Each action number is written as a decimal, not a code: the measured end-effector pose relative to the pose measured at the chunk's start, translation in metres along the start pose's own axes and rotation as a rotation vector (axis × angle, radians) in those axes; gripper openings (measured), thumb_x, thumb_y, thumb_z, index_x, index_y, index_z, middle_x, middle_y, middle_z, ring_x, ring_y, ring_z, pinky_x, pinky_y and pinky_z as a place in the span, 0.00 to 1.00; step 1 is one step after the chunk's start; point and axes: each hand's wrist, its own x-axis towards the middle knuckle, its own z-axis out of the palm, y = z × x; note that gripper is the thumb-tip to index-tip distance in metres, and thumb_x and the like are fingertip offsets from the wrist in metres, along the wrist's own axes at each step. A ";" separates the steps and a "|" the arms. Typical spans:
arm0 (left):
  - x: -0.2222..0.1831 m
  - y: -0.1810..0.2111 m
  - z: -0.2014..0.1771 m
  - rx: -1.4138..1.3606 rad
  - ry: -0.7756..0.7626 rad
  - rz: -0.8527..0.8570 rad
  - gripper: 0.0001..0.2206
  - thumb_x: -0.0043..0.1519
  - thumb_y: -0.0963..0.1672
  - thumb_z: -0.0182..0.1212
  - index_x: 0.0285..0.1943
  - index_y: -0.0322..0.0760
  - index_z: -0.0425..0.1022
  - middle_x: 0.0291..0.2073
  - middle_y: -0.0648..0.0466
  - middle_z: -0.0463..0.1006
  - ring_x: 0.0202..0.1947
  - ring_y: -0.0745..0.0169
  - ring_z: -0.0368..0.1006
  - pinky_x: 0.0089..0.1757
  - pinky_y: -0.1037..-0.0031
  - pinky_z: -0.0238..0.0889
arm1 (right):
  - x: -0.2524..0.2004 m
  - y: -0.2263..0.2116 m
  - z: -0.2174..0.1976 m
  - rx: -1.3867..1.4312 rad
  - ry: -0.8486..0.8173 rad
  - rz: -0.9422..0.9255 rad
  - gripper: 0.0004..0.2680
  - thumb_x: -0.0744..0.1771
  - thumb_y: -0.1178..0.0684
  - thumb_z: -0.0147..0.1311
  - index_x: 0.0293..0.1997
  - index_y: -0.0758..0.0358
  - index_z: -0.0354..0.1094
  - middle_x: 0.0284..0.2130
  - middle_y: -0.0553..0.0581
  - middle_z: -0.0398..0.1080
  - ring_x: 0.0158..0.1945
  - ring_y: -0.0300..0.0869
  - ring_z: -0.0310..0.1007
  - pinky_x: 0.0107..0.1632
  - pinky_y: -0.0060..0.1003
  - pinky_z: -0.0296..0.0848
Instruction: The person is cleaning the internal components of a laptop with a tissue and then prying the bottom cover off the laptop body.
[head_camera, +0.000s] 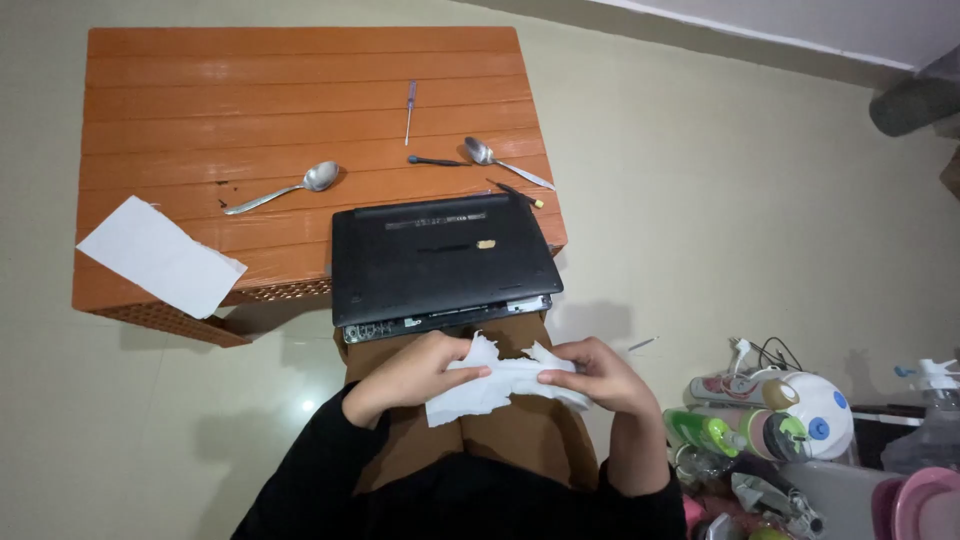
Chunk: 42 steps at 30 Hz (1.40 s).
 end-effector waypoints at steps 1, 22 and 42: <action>0.000 -0.004 0.001 -0.001 0.000 -0.002 0.12 0.65 0.45 0.61 0.30 0.33 0.76 0.23 0.53 0.82 0.23 0.65 0.69 0.28 0.76 0.58 | 0.000 0.003 -0.001 0.001 -0.002 0.000 0.04 0.64 0.58 0.66 0.30 0.69 0.79 0.16 0.54 0.72 0.23 0.37 0.63 0.29 0.33 0.65; -0.065 -0.210 -0.131 -0.151 1.203 -0.404 0.21 0.70 0.52 0.60 0.67 0.38 0.71 0.55 0.43 0.77 0.60 0.47 0.71 0.56 0.57 0.62 | 0.031 0.016 -0.043 0.036 0.796 -0.018 0.07 0.69 0.51 0.63 0.36 0.61 0.70 0.27 0.49 0.67 0.31 0.37 0.64 0.34 0.33 0.63; -0.051 -0.137 -0.042 -0.103 1.579 0.004 0.18 0.78 0.44 0.44 0.40 0.34 0.80 0.30 0.46 0.80 0.38 0.51 0.76 0.51 0.60 0.65 | 0.141 -0.066 0.124 -0.999 0.020 -0.238 0.29 0.68 0.28 0.44 0.70 0.63 0.60 0.68 0.68 0.60 0.72 0.59 0.57 0.71 0.63 0.48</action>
